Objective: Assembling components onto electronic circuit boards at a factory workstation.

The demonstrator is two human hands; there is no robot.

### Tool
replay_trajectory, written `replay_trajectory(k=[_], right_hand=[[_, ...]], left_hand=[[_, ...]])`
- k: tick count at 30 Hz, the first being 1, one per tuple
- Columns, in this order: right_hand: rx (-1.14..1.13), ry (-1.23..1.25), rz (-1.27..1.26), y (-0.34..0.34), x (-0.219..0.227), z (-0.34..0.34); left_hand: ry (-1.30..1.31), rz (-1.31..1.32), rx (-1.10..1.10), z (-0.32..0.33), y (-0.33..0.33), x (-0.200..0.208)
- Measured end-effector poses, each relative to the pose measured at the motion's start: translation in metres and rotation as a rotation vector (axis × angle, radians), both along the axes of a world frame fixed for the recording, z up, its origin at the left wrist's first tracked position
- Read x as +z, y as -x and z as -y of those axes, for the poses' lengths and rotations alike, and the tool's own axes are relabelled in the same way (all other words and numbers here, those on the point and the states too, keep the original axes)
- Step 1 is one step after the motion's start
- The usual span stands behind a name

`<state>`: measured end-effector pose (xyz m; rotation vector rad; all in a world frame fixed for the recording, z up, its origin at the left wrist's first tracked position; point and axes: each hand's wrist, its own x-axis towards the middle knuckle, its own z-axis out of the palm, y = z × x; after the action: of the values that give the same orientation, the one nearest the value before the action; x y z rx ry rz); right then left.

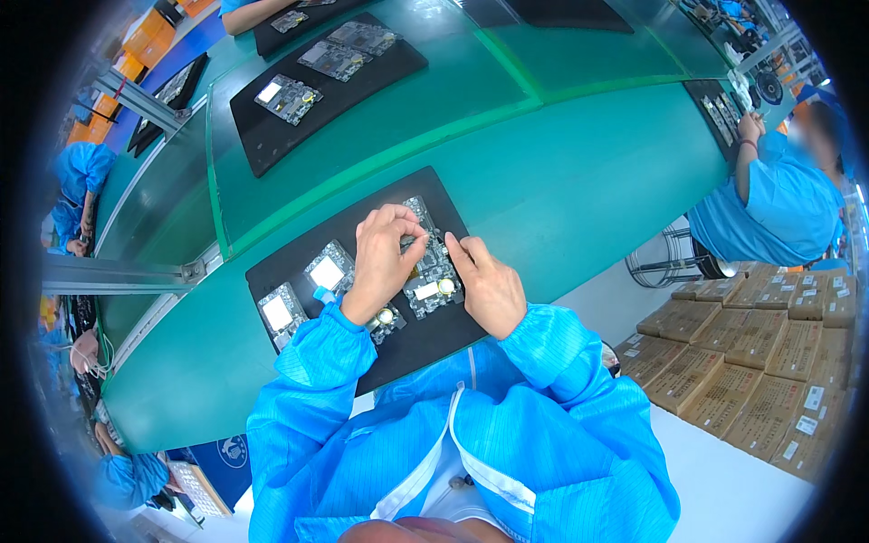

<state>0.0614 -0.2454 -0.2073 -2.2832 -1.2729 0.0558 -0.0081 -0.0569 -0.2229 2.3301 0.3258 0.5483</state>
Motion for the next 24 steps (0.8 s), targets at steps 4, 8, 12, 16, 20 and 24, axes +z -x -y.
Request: replay_trajectory(k=[4, 8, 12, 16, 20, 24], right_hand=[[0.004, -0.007, -0.009, 0.0002, -0.0010, 0.0000], [0.013, -0.007, -0.003, 0.0003, -0.0015, 0.0006], [0.038, 0.036, 0.015, 0.0001, 0.0003, 0.0004], [0.082, 0.093, 0.088, -0.0021, 0.0002, -0.0004], [0.136, 0.130, 0.160, -0.0070, -0.0018, -0.0010], [0.140, 0.172, 0.187, -0.0057, 0.0052, -0.0037]], left_hand=[[-0.010, -0.009, -0.009, -0.0004, 0.0004, 0.0002], [-0.035, -0.003, -0.011, -0.0002, 0.0007, 0.0003], [-0.064, 0.048, 0.013, 0.0024, -0.0008, -0.0006], [-0.070, 0.043, 0.013, 0.0036, -0.0016, 0.0004], [-0.115, 0.037, 0.007, 0.0035, -0.0014, 0.0013], [-0.121, 0.036, 0.001, 0.0041, -0.0024, 0.0020]])
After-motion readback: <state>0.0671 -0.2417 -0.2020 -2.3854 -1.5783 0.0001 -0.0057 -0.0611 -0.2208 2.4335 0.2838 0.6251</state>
